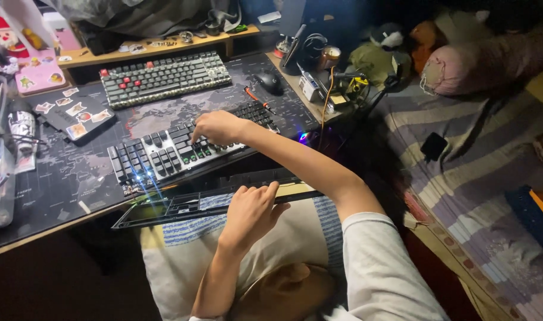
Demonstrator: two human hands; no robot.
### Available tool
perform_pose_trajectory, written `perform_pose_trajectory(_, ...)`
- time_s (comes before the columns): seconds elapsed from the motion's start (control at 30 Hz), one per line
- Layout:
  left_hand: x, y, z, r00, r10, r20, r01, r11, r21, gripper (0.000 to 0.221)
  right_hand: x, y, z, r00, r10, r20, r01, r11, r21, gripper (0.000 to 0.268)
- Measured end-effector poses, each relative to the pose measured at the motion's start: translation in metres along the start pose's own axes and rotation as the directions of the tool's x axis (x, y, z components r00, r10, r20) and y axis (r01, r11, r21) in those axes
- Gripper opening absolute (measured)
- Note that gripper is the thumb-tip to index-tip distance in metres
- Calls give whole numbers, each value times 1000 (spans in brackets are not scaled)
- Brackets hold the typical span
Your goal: The person is performing a final inspection of a keyboard, testing individual key presses and checking the assembly of the PCB and plate.
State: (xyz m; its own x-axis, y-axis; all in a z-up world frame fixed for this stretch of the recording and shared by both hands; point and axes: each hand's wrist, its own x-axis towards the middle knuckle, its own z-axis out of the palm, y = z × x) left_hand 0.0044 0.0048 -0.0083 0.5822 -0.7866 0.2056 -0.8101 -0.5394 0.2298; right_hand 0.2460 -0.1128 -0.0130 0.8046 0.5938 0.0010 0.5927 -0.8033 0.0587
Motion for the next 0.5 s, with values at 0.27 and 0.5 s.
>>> perform_pose_trajectory(0.27, -1, -1, 0, 1000, 10, -6, -10, 1000, 9, 43, 0, 2, -3, 999, 16, 41, -16, 1000, 12, 59)
perform_pose_trajectory(0.5, 0, -1, 3, 1000, 14, -27, -14, 1000, 13, 45, 1, 21, 9, 998, 39, 50, -40, 999, 18, 53)
